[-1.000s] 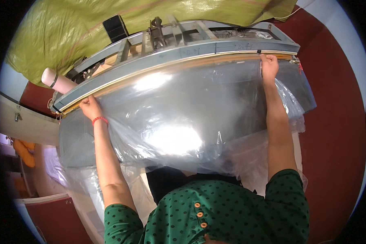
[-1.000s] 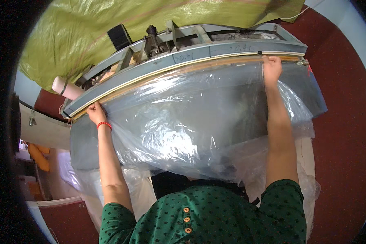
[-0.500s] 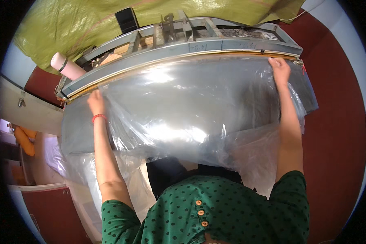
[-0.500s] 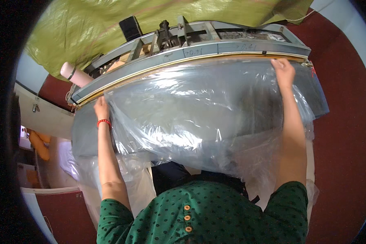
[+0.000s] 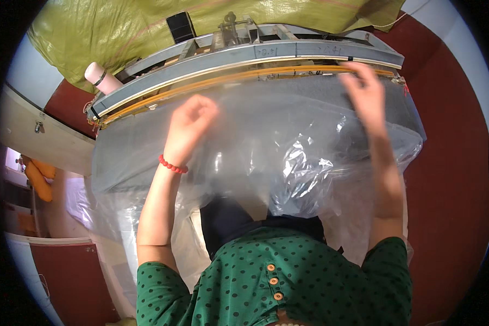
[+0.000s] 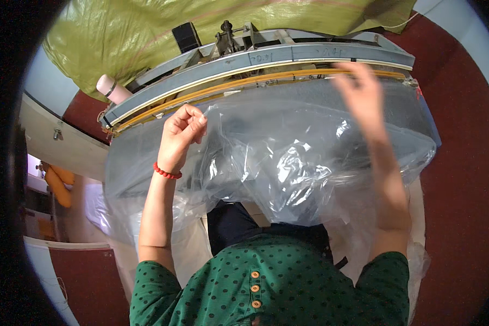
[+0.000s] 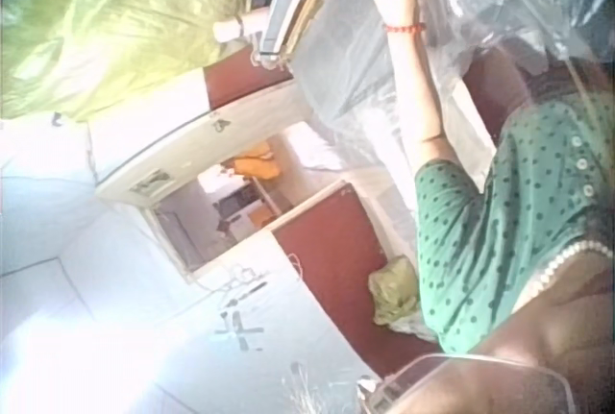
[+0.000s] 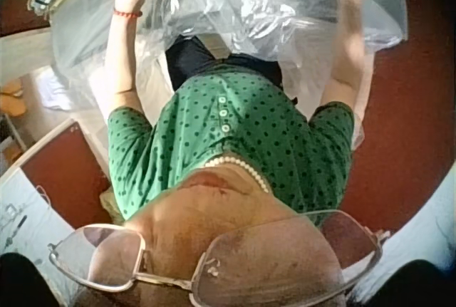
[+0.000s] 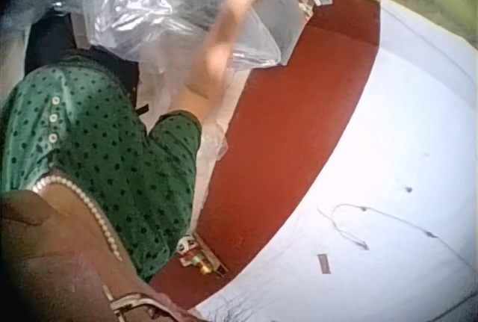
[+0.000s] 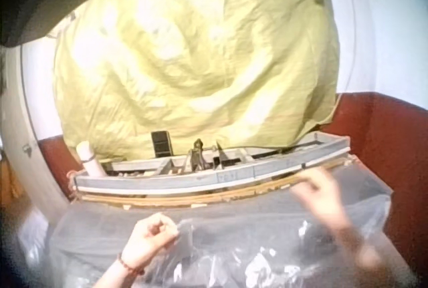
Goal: Manually placing and aligning plastic film/bags on a heat-sealing machine to seal the edges.
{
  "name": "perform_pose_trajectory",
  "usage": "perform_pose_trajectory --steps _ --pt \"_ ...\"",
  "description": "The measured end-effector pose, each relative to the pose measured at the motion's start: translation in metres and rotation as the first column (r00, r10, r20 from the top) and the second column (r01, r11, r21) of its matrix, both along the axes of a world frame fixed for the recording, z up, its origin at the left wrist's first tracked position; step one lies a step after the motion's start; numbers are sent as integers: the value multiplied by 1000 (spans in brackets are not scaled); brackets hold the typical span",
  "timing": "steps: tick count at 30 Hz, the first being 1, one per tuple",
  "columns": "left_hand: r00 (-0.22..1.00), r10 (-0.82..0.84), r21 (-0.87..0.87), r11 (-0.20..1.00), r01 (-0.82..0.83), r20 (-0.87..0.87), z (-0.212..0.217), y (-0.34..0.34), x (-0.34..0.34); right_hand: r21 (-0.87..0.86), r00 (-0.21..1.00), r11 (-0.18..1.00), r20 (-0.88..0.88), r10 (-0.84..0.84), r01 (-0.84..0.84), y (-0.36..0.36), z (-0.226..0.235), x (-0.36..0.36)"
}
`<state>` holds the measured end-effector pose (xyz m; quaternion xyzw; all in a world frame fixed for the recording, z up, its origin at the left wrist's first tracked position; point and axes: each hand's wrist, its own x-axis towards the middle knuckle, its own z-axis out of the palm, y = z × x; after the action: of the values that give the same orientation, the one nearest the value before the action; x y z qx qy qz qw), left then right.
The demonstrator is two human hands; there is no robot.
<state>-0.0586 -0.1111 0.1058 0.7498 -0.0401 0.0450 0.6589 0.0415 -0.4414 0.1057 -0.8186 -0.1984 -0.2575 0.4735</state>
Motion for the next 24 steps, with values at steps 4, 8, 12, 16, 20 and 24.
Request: perform_pose_trajectory --steps 4,8,12,16,20,24 --pt "996 -12 89 996 4 94 10 -7 -8 -77 844 850 98 527 -521 117 7 -39" --pt "972 13 266 961 -77 234 19 -10 -21 14 741 744 -86 666 -668 147 -10 -55" --pt "819 23 538 743 -398 574 10 -8 -26 458 569 663 -346 746 -592 160 -20 -66" --pt "673 82 546 517 -660 735 -2 -15 -29 667 385 535 -376 843 -519 181 -21 -76" --pt "922 48 578 766 -281 385 -1 8 -45 523 552 578 -226 803 -627 185 -53 -48" --pt "965 -260 530 822 210 22 -29 67 -84 805 668 521 -224 710 -284 120 -86 7"
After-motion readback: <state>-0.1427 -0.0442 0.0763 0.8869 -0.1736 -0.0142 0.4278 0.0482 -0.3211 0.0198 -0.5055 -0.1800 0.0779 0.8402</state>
